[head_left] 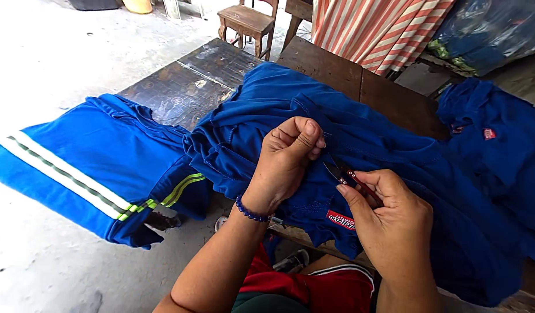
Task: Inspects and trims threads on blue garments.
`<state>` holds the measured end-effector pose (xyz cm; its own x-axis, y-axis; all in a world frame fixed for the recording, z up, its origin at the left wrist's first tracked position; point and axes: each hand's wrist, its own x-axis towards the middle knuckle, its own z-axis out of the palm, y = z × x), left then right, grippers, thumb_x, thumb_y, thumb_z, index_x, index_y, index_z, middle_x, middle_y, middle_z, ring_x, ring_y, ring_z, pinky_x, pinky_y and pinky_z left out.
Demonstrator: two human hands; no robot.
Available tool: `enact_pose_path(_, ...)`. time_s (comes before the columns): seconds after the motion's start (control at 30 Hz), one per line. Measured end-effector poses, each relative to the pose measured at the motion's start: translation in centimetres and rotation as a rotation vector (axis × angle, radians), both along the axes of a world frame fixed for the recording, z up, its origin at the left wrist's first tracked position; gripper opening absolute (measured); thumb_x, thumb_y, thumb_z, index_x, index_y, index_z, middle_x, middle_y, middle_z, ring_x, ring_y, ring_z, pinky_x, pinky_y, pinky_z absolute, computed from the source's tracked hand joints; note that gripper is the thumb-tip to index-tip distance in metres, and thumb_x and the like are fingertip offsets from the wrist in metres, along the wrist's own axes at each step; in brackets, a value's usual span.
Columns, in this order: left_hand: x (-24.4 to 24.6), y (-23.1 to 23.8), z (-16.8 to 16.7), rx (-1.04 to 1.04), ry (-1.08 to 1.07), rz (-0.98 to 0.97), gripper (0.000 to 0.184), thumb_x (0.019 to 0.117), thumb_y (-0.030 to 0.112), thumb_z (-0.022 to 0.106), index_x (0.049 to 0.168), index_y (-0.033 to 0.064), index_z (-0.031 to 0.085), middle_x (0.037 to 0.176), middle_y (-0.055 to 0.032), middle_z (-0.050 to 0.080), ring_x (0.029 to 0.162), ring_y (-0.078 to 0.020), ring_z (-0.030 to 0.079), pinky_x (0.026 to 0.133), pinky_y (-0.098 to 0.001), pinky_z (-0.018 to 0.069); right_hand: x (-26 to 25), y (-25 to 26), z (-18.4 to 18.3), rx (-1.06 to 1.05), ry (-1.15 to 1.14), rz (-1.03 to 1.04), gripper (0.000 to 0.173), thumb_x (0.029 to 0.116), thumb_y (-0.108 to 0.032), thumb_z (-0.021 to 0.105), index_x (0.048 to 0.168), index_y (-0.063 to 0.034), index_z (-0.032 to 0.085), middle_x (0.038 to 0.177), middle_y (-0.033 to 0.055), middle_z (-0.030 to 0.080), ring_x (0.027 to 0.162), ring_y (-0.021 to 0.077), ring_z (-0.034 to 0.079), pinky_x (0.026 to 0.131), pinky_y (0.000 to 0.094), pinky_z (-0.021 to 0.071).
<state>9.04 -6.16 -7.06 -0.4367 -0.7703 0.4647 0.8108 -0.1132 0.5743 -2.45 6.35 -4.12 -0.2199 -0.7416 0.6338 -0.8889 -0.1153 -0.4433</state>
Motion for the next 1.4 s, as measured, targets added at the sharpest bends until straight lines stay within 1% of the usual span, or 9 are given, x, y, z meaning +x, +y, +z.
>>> enact_pose_path(0.2,0.5,-0.4,-0.5,0.050,0.122,-0.001,0.023,0.1085,0.018,0.046,0.091,0.0178,0.060,0.076,0.0059,0.054,0.066,-0.0019,0.051,0.060,-0.0152,0.0433,-0.6,0.3,0.1,-0.024,0.123,-0.103,0.015,0.0963,-0.012,0.065,0.097,0.0013,0.071,0.082,0.0069,0.069,0.074,0.0002,0.061,0.069,0.0122,0.0491)
enact_pose_path(0.33,2.1,-1.3,-0.2,0.159,0.246,0.239,0.019,0.1069,0.004,0.044,0.104,0.0143,0.059,0.094,0.0000,0.067,0.085,-0.0093,0.066,0.080,-0.0242,0.0571,-3.5,2.8,1.2,-0.074,0.031,-0.153,0.028,0.0966,-0.013,0.067,0.110,0.0099,0.059,0.087,0.0043,0.064,0.075,-0.0076,0.056,0.069,0.0086,0.0477)
enact_pose_path(0.43,3.9,-1.4,-0.5,0.113,0.153,0.433,0.020,0.1060,0.001,0.045,0.117,0.0123,0.058,0.106,-0.0008,0.070,0.099,-0.0143,0.071,0.095,-0.0327,0.0587,-5.2,4.7,1.8,0.006,0.047,-0.289,0.049,0.0914,-0.027,0.074,0.119,0.0108,0.058,0.085,0.0042,0.059,0.072,-0.0074,0.049,0.064,0.0079,0.0405)
enact_pose_path(0.57,5.1,-0.8,-1.7,-0.200,-0.079,0.582,0.017,0.1055,0.019,0.056,0.100,0.0176,0.073,0.099,0.0047,0.074,0.101,-0.0118,0.070,0.098,-0.0350,0.0550,-6.2,5.1,1.4,0.070,0.054,-0.320,0.030,0.0917,-0.020,0.070,0.107,0.0054,0.068,0.082,0.0068,0.066,0.070,-0.0077,0.053,0.065,0.0084,0.0423)
enact_pose_path(0.67,6.1,-0.1,-1.7,-0.572,-0.401,0.589,0.023,0.0955,0.033,0.072,0.109,0.0141,0.072,0.111,0.0078,0.068,0.108,-0.0073,0.064,0.094,-0.0256,0.0546,-6.3,4.9,1.1,0.045,0.012,-0.314,0.018,0.0935,-0.014,0.066,0.095,0.0045,0.067,0.076,0.0025,0.059,0.067,-0.0100,0.046,0.062,0.0067,0.0360)
enact_pose_path(0.77,6.9,0.4,-1.5,-0.860,-0.743,0.657,0.039,0.0847,0.027,0.081,0.112,0.0008,0.073,0.113,-0.0062,0.067,0.113,-0.0144,0.060,0.100,-0.0299,0.0486,-6.8,5.6,0.8,-0.056,-0.006,-0.231,0.015,0.0913,-0.008,0.064,0.095,0.0060,0.065,0.080,-0.0006,0.061,0.072,-0.0134,0.050,0.067,0.0039,0.0406)
enact_pose_path(0.83,7.4,1.0,-2.2,-0.917,-0.719,0.738,0.010,0.0822,0.012,0.076,0.090,0.0054,0.074,0.099,-0.0047,0.068,0.110,-0.0174,0.061,0.104,-0.0379,0.0447,-7.2,6.5,0.0,-0.191,0.014,-0.138,0.009,0.0879,-0.002,0.062,0.094,0.0051,0.063,0.082,-0.0018,0.063,0.077,-0.0111,0.053,0.072,0.0064,0.0442)
enact_pose_path(0.9,8.1,1.6,-3.3,-0.951,-0.627,0.814,0.009,0.0837,0.008,0.072,0.079,0.0110,0.065,0.091,0.0001,0.062,0.109,-0.0152,0.060,0.109,-0.0404,0.0416,-7.1,7.7,-1.2,-0.288,0.008,-0.091,0.006,0.0891,0.001,0.065,0.095,0.0002,0.064,0.084,-0.0053,0.063,0.080,-0.0088,0.055,0.074,0.0087,0.0459)
enact_pose_path(1.4,8.2,4.4,-9.6,-0.982,-0.562,1.061,0.006,0.0916,0.010,0.070,0.089,0.0116,0.065,0.099,-0.0014,0.062,0.113,-0.0162,0.058,0.113,-0.0433,0.0345,-5.6,10.1,-4.7,-0.373,-0.051,-0.081,0.013,0.0860,0.004,0.069,0.094,-0.0057,0.069,0.086,-0.0101,0.067,0.083,-0.0090,0.060,0.077,0.0084,0.0500)
